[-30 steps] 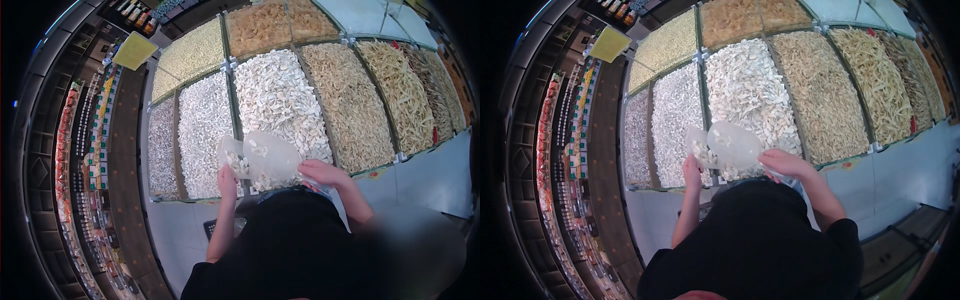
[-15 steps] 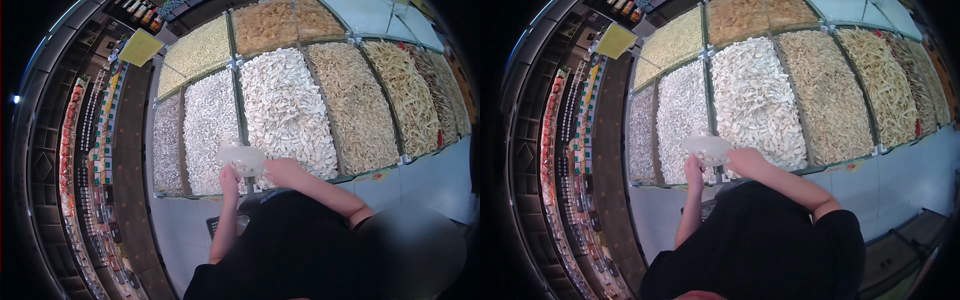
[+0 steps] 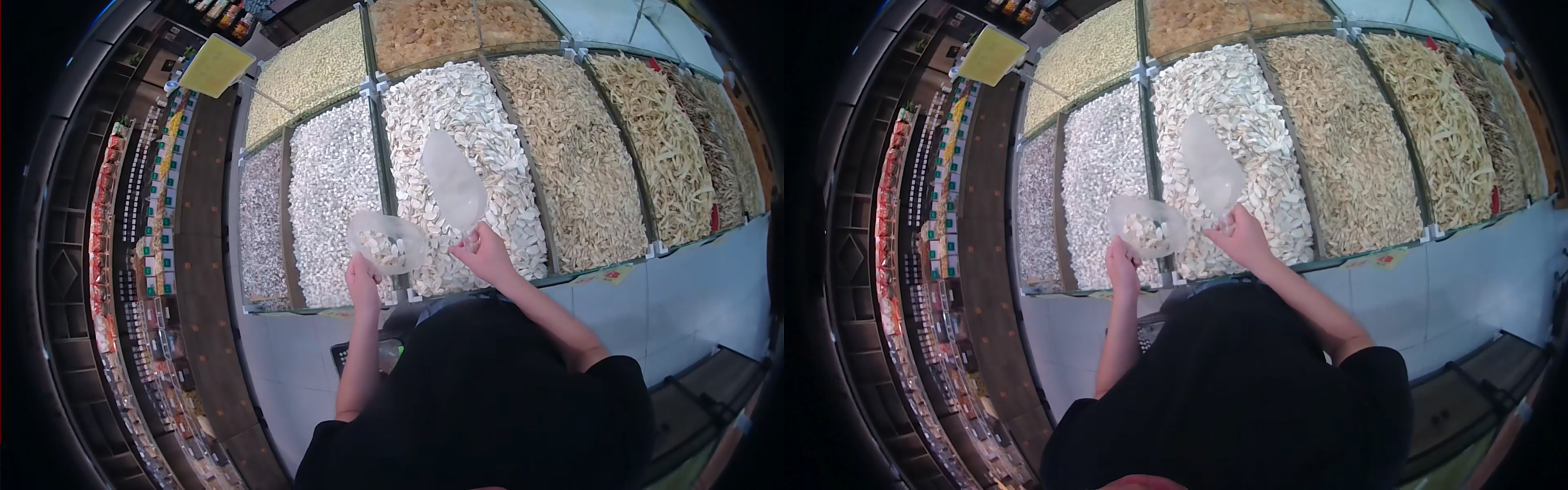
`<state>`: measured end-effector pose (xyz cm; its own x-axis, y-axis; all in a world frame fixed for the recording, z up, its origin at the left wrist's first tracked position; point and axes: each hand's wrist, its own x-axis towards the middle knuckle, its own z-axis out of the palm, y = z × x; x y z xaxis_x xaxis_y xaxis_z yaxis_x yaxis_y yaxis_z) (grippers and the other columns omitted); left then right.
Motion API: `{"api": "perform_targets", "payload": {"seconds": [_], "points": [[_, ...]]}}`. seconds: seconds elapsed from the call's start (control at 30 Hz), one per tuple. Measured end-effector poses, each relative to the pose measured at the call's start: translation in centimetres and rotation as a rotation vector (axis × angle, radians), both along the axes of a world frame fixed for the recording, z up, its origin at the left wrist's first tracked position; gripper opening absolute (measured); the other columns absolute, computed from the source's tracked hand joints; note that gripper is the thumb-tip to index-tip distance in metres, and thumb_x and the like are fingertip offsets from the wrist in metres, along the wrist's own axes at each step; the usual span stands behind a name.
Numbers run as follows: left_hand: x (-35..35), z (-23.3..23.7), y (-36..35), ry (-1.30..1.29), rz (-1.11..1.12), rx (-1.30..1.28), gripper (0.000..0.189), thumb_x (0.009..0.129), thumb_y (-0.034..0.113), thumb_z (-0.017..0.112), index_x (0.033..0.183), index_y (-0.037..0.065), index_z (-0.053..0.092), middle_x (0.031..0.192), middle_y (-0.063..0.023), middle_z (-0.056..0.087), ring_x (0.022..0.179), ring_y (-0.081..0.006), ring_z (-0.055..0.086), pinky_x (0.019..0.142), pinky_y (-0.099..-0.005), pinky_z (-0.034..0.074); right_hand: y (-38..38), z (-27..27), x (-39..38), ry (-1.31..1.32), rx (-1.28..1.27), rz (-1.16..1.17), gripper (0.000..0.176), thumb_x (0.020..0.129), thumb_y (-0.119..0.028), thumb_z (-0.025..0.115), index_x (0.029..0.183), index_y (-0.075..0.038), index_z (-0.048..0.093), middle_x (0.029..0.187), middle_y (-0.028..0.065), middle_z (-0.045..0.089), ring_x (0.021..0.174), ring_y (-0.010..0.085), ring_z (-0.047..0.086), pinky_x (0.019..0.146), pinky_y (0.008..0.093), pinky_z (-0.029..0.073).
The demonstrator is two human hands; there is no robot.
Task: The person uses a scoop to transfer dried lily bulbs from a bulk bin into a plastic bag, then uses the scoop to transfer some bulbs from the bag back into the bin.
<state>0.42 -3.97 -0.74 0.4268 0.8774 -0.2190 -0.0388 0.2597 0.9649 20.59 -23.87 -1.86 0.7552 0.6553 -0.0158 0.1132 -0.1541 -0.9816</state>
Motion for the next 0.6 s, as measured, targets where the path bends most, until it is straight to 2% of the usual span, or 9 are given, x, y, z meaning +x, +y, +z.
{"api": "perform_targets", "payload": {"seconds": [0.1, 0.3, 0.4, 0.47, 0.6], "points": [[0.2, 0.4, 0.3, -0.001, 0.019, -0.012, 0.036, 0.106, 0.027, 0.047, 0.073, 0.013, 0.045, 0.061, 0.0056, 0.038, 0.053, -0.0058, 0.034, 0.048, -0.0250, 0.028, 3.7, 0.2, -0.6, -0.110, -0.152, 0.033, 0.045, 0.080, -0.029, 0.081, 0.092, -0.002, 0.047, 0.071, 0.0110, 0.057, 0.065, 0.0230, 0.060, 0.060, 0.0379, 0.046], [0.3, 1.9, 0.8, 0.016, 0.045, 0.027, 0.036, 0.106, 0.028, 0.047, 0.074, 0.012, 0.044, 0.061, 0.0053, 0.037, 0.053, -0.0059, 0.035, 0.048, -0.0251, 0.028, 12.0, -5.5, -2.8, -0.086, -0.055, 0.084, 0.038, 0.080, -0.021, 0.076, 0.093, -0.002, 0.045, 0.077, 0.0143, 0.057, 0.070, 0.0319, 0.059, 0.064, 0.0429, 0.046], [-1.0, 1.2, 3.2, -0.010, 0.044, 0.096, 0.035, 0.106, 0.028, 0.048, 0.075, 0.012, 0.046, 0.061, 0.0051, 0.038, 0.054, -0.0060, 0.036, 0.047, -0.0250, 0.028, 14.6, -3.2, -3.6, 0.030, -0.019, 0.141, 0.032, 0.080, -0.015, 0.071, 0.092, -0.001, 0.044, 0.077, 0.0149, 0.056, 0.071, 0.0316, 0.058, 0.064, 0.0431, 0.046], [-1.3, 1.7, 5.2, -0.026, 0.090, 0.115, 0.034, 0.106, 0.028, 0.047, 0.076, 0.012, 0.046, 0.061, 0.0051, 0.039, 0.054, -0.0059, 0.037, 0.047, -0.0253, 0.028, 16.8, -0.4, -4.4, 0.017, 0.093, 0.118, 0.030, 0.079, -0.012, 0.069, 0.091, -0.001, 0.044, 0.075, 0.0139, 0.055, 0.069, 0.0298, 0.058, 0.064, 0.0419, 0.046], [0.5, 7.2, 6.5, 0.049, 0.373, 0.165, 0.036, 0.106, 0.029, 0.046, 0.074, 0.013, 0.043, 0.060, 0.0056, 0.037, 0.052, -0.0056, 0.034, 0.047, -0.0266, 0.027, 19.1, 5.2, -4.7, 0.069, 0.268, 0.199, 0.028, 0.077, -0.008, 0.067, 0.089, -0.001, 0.043, 0.072, 0.0114, 0.052, 0.065, 0.0265, 0.056, 0.063, 0.0395, 0.045]]}}
